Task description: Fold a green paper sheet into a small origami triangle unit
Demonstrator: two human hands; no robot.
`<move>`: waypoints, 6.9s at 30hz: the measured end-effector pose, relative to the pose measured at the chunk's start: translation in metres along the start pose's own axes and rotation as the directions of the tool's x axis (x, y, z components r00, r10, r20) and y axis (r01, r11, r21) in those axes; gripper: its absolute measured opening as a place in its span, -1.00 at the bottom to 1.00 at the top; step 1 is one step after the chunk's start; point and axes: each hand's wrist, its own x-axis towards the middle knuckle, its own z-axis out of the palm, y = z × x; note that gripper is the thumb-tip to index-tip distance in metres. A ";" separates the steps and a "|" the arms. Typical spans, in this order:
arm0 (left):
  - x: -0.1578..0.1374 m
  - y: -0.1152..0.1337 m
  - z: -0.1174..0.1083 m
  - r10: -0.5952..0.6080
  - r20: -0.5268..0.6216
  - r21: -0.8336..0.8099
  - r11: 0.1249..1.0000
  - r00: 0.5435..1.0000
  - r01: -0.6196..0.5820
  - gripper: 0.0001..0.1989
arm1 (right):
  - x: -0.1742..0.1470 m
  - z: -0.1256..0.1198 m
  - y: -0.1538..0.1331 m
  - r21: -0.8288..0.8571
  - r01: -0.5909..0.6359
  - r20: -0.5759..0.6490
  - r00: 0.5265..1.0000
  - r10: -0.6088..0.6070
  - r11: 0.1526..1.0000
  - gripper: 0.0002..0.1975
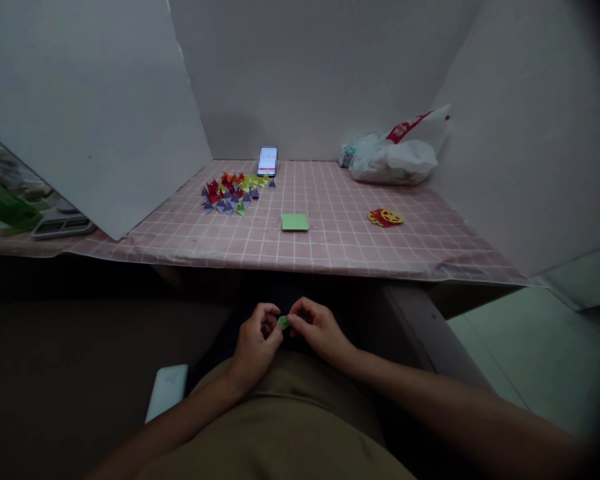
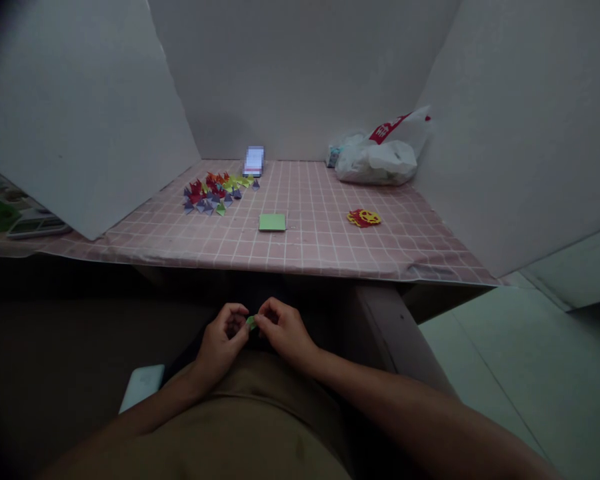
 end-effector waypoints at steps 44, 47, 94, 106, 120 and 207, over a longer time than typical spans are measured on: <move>0.007 -0.001 -0.007 -0.003 0.142 -0.425 0.903 0.990 0.064 -0.83 | -0.002 0.003 0.000 0.354 -0.202 0.146 0.976 0.160 0.913 -0.74; 0.008 0.001 -0.008 0.037 0.082 -0.334 0.943 0.996 -0.007 -0.91 | -0.002 0.003 0.000 0.301 -0.156 0.171 0.979 0.107 0.941 -0.77; 0.008 0.000 -0.005 -0.174 0.240 -0.447 0.853 0.955 0.268 -0.69 | 0.002 -0.001 -0.002 0.233 -0.120 0.133 0.987 0.091 0.965 -0.73; 0.009 -0.005 -0.007 -0.241 0.220 -0.462 0.828 0.945 0.319 -0.77 | 0.003 0.000 0.002 0.298 -0.156 0.180 0.978 0.105 0.942 -0.79; 0.008 -0.002 -0.007 -0.232 0.199 -0.367 0.883 0.952 0.292 -0.79 | 0.001 0.001 -0.001 0.140 -0.128 0.157 0.982 0.105 0.982 -0.82; 0.006 0.001 -0.009 -0.188 0.188 -0.260 0.937 0.964 0.234 -0.73 | 0.001 -0.002 -0.004 0.119 -0.148 0.064 0.988 0.141 0.982 -0.73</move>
